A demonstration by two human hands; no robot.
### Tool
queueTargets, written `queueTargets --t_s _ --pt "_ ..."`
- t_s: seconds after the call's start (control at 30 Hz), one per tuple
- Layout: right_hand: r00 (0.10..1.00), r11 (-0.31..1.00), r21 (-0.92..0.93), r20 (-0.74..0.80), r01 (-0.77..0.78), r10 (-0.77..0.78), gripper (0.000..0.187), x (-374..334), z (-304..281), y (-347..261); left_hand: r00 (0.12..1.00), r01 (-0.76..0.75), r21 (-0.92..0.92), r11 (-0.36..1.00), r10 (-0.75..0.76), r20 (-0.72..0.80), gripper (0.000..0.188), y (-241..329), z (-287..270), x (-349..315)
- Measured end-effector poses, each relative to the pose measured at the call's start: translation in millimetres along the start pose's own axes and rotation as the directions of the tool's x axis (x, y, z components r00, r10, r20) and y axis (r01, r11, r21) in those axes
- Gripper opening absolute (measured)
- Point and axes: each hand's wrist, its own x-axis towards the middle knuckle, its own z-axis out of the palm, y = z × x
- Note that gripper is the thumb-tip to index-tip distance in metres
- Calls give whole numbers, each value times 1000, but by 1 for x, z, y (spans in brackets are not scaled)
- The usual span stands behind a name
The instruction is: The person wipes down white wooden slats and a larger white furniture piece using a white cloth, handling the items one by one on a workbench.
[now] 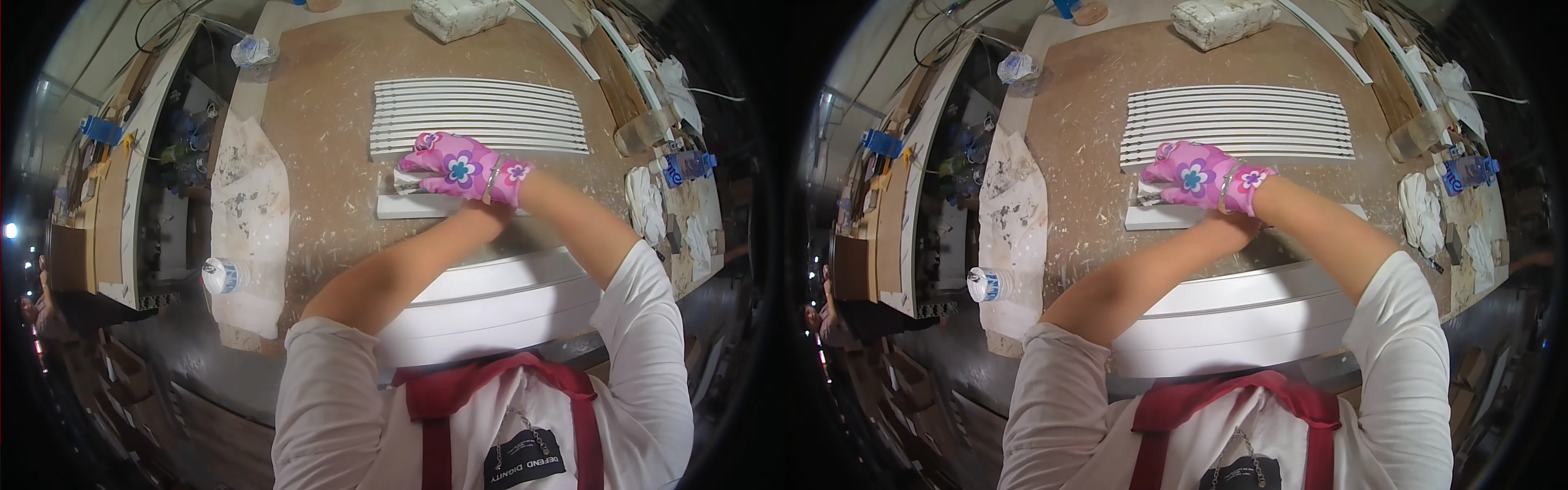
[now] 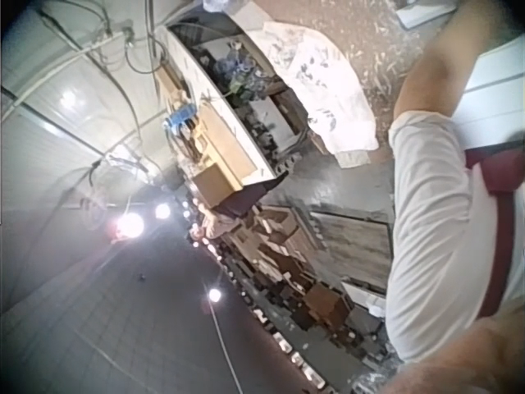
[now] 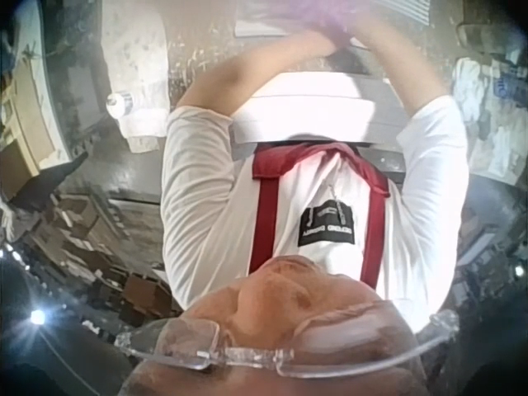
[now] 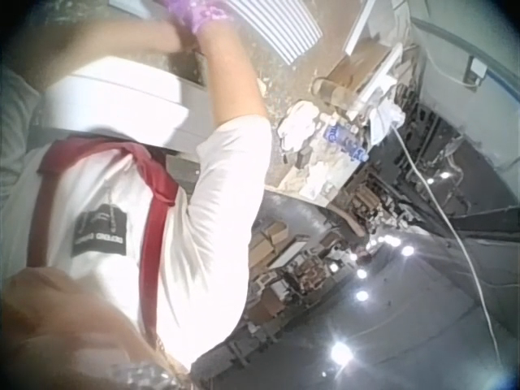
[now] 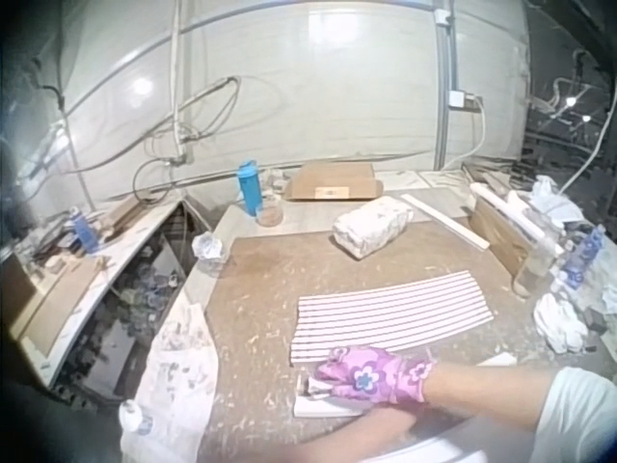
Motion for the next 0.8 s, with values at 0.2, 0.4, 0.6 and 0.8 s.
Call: queueTargets --t_s 0.2,0.4,0.6,0.8 --pt "994 997 -4 -77 72 -72 37 12 17 3 990 132 -237 962 -137 -8 32 -5 4 8" --pt "962 890 406 -79 -208 261 39 24 -27 -23 978 11 161 987 23 -206 33 -39 13 29" --pt "993 997 -15 -83 80 -81 35 33 1 -7 970 -15 17 1000 19 -241 32 -46 47 21" --pt "941 974 -179 331 142 -76 24 55 32 -24 1000 -1 -301 954 -8 -28 34 -6 5 1"
